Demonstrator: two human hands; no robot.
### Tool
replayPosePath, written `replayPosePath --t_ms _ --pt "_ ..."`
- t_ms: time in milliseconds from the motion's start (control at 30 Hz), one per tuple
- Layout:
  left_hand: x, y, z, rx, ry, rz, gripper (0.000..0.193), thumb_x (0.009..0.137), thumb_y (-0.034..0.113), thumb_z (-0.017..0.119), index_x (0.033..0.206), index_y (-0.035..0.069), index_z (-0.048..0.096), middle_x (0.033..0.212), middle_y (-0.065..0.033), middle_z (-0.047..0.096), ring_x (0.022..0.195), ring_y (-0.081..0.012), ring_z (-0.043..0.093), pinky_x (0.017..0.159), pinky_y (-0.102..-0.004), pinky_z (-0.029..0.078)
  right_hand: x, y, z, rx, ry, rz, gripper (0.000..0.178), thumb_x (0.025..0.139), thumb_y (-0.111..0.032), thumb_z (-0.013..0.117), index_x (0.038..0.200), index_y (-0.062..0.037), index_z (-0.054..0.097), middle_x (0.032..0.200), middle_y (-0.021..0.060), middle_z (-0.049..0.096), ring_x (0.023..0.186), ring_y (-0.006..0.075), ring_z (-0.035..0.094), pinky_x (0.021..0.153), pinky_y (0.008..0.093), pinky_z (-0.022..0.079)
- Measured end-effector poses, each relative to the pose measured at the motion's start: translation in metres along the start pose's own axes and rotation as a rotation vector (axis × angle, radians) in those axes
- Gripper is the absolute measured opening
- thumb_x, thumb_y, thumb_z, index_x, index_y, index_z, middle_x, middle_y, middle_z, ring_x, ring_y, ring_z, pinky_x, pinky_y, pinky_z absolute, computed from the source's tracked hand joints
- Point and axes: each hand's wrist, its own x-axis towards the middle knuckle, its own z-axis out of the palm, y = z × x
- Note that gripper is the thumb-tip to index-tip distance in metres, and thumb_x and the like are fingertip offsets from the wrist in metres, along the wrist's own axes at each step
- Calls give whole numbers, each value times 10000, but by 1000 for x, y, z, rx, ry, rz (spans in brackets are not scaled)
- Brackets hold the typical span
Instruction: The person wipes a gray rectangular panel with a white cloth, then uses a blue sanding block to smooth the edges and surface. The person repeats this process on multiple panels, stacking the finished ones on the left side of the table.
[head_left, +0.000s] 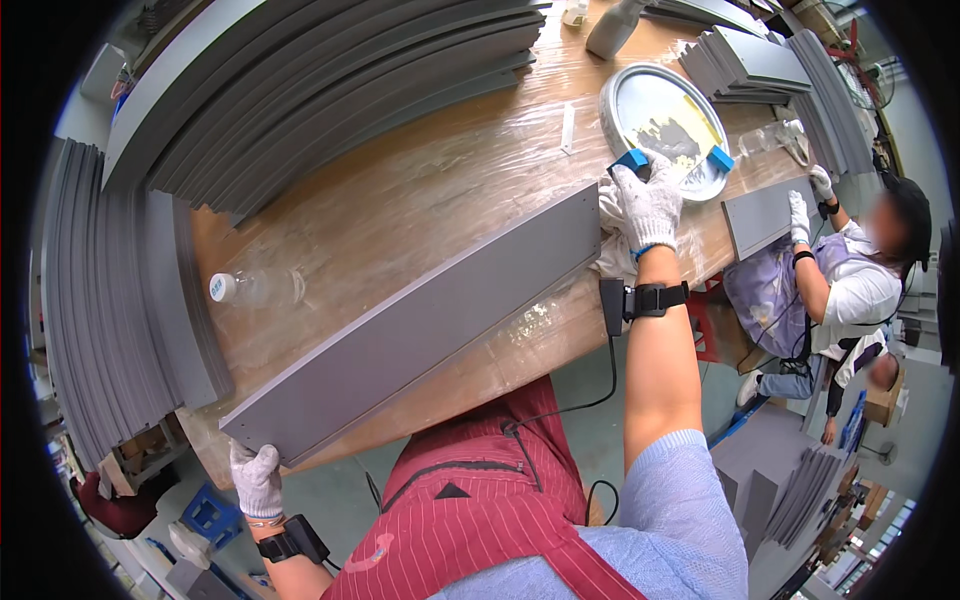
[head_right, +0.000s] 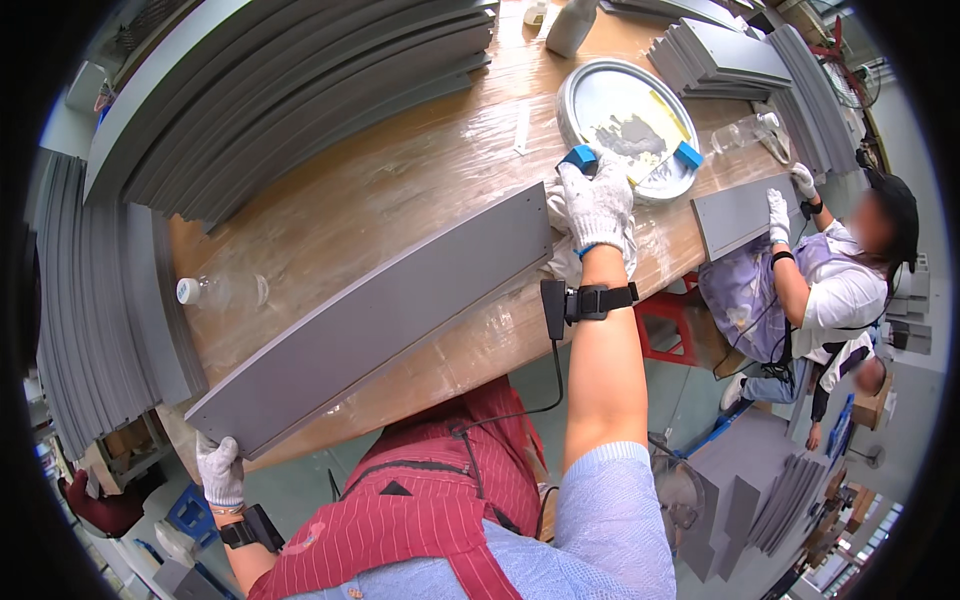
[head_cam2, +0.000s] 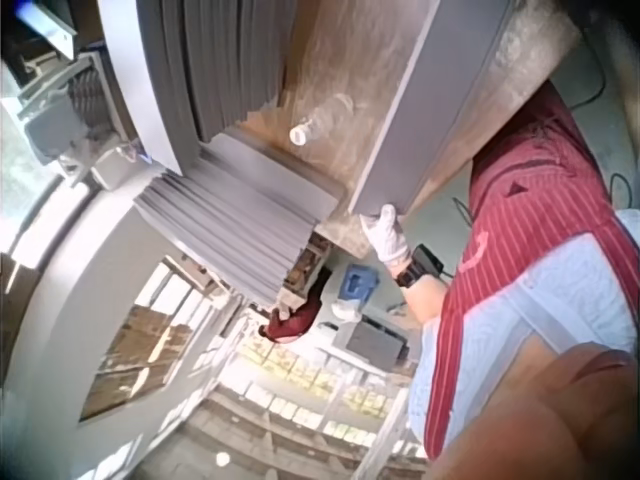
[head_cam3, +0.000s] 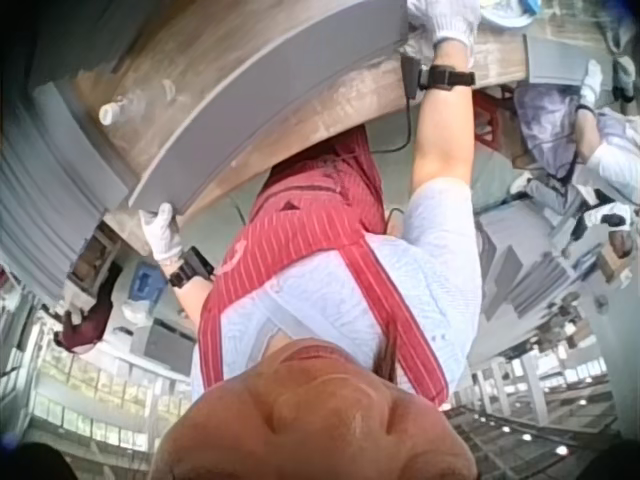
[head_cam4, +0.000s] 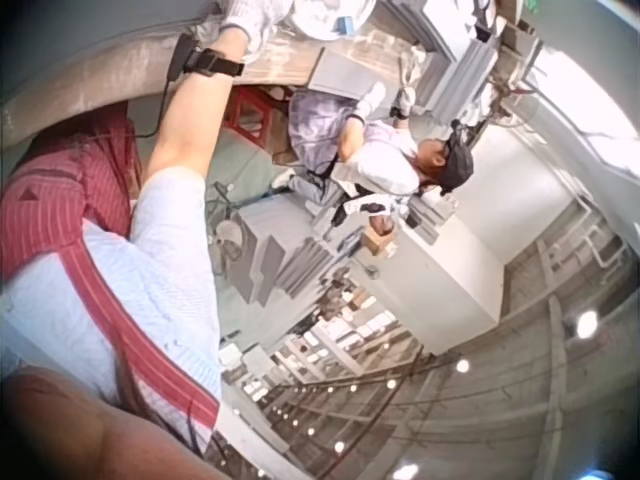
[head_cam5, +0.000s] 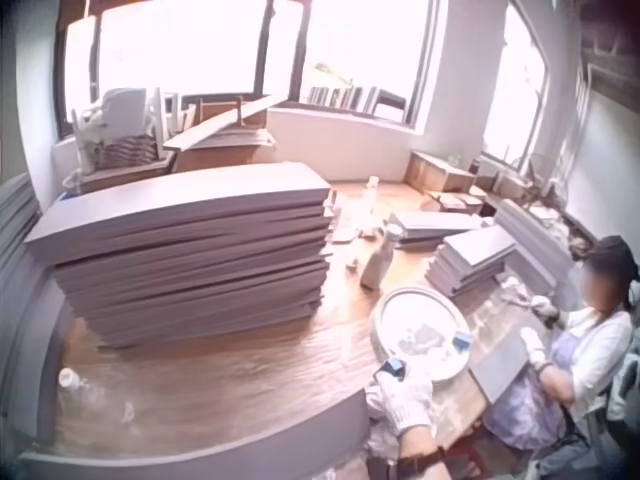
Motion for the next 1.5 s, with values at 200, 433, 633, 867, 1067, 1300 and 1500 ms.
replayPosePath --t_ms 200,433,633,867,1067,1300,1500 --pt "7 -7 -7 -51 -34 -85 630 828 158 789 1363 16 487 1220 -88 625 1087 -216 625 952 -353 519 -8 11 9 1073 -249 628 232 904 -160 676 1112 -127 578 993 58 629 805 225 617 741 427 544" --pt "32 -24 22 -217 77 -114 472 967 127 619 1403 44 458 1309 -88 580 1161 -207 594 1032 -372 480 -12 2 -25 1348 -267 637 227 930 -111 643 1150 -101 590 1028 80 654 869 240 617 815 423 538" --pt "74 -46 87 -121 1 -180 417 981 168 616 1347 -6 518 1233 -85 627 1091 -193 615 985 -345 497 6 45 -75 1217 -122 646 250 914 -88 648 1159 -77 597 1055 89 645 910 235 608 881 440 546" --pt "101 -69 115 -128 -13 -325 413 974 163 626 1332 -22 533 1196 -78 641 1059 -198 628 963 -349 508 5 80 -88 1006 -52 629 321 904 -150 690 1192 -73 571 1053 69 607 889 193 577 829 418 539" --pt "104 -72 108 -48 -47 -325 446 1009 205 562 1385 -18 477 1285 -102 598 1142 -218 603 1003 -364 488 2 91 -103 759 -130 480 415 901 -198 705 1255 -55 542 1083 73 613 872 167 610 764 335 557" --pt "101 -80 100 -66 -30 -293 490 1018 208 550 1436 -17 430 1352 -97 559 1199 -207 566 1039 -353 456 7 97 -89 178 -180 134 394 818 -143 751 1177 -41 623 999 63 663 850 168 633 820 329 521" --pt "99 -75 107 -58 -29 -281 519 1009 204 565 1455 -10 407 1373 -96 542 1235 -211 540 1065 -353 433 6 72 -87 -57 -220 -48 350 802 -129 755 1129 -64 647 966 72 678 848 200 654 814 334 528"
